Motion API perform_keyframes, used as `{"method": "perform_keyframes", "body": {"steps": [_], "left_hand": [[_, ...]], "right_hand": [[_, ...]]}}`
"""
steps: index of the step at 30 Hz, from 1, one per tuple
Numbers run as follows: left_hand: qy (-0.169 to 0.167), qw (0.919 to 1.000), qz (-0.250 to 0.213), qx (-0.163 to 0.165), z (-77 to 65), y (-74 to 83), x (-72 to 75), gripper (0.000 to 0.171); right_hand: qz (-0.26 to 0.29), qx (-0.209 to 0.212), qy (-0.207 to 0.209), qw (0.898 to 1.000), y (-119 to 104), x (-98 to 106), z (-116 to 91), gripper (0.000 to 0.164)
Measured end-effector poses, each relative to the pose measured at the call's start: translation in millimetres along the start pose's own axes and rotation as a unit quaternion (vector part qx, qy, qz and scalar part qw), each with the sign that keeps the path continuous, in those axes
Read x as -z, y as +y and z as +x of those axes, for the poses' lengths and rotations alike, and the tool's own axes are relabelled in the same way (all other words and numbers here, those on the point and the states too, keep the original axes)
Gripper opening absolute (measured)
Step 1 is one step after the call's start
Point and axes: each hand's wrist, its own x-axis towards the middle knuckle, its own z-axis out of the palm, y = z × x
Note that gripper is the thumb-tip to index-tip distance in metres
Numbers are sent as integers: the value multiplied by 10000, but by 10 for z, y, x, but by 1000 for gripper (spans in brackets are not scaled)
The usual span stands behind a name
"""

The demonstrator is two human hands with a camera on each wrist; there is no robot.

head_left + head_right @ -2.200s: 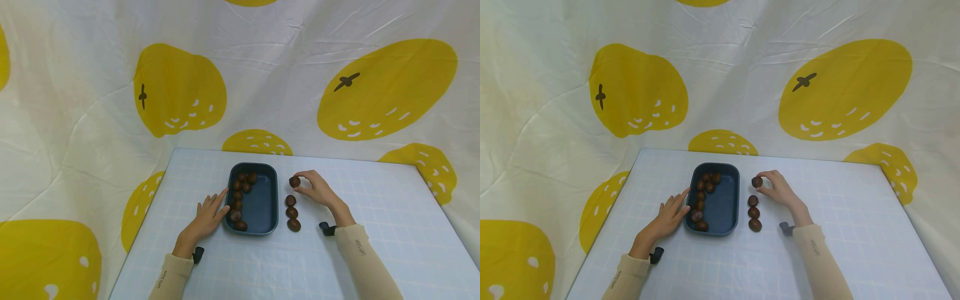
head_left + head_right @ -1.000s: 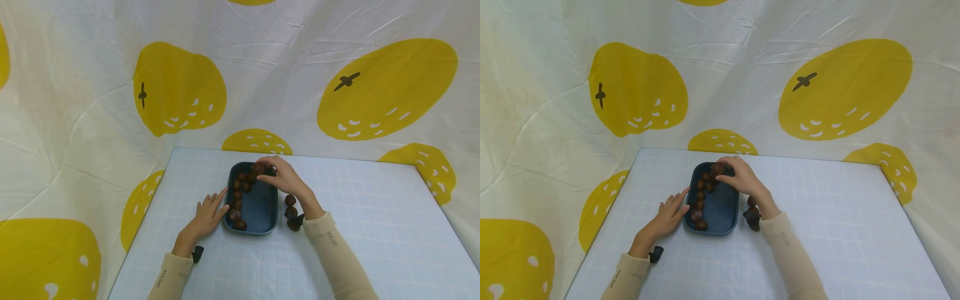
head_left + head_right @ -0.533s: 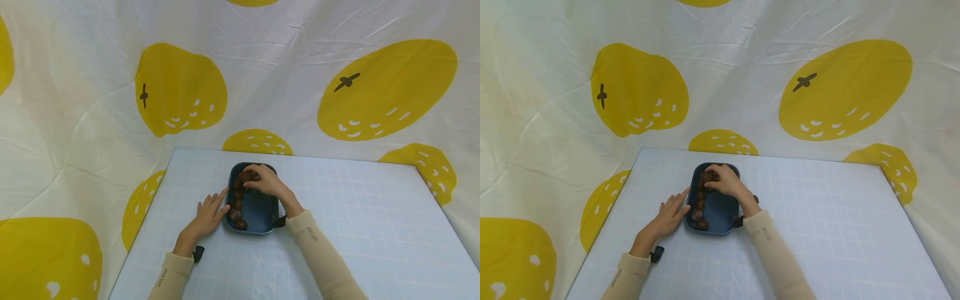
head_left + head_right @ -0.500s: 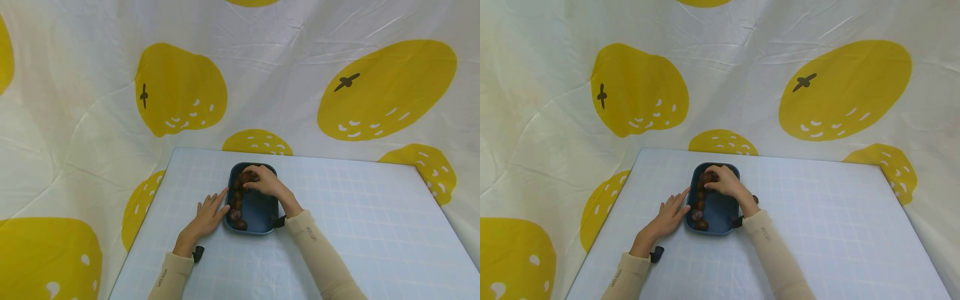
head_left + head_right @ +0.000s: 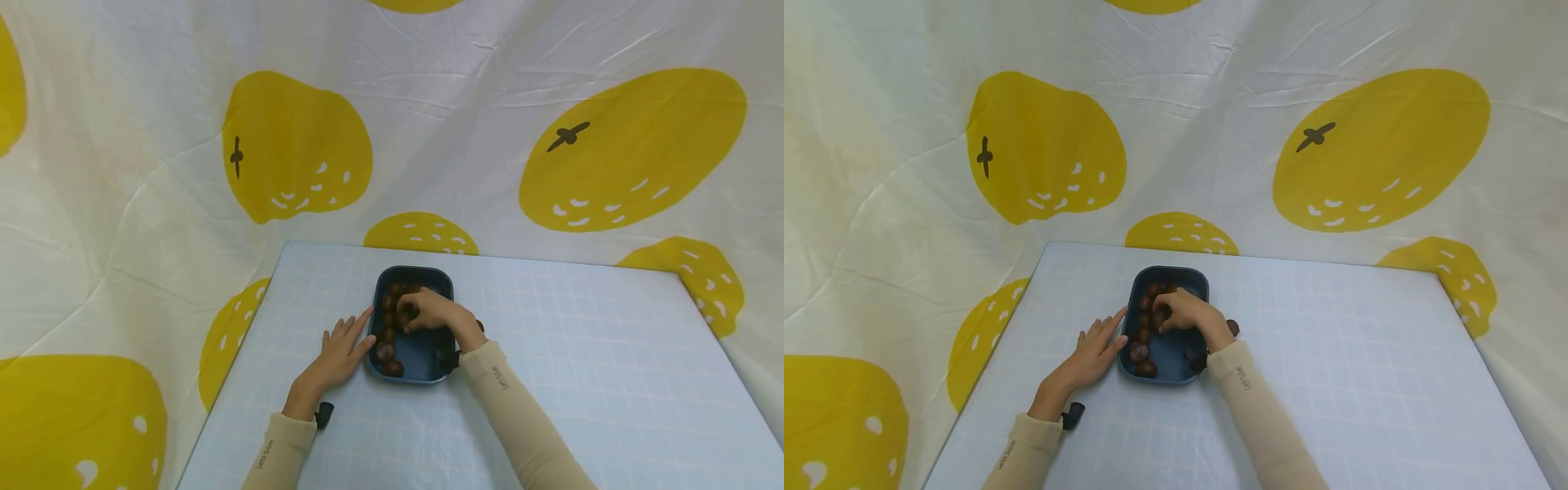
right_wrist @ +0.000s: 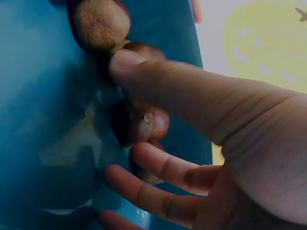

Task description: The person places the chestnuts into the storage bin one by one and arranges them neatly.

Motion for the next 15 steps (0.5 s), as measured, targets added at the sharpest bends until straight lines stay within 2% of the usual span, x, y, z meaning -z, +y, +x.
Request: {"method": "perform_keyframes", "body": {"steps": [15], "left_hand": [[87, 9999, -28, -99, -3, -11, -3, 61]], "right_hand": [[-94, -220, 22, 9997, 6, -100, 45, 43]]}}
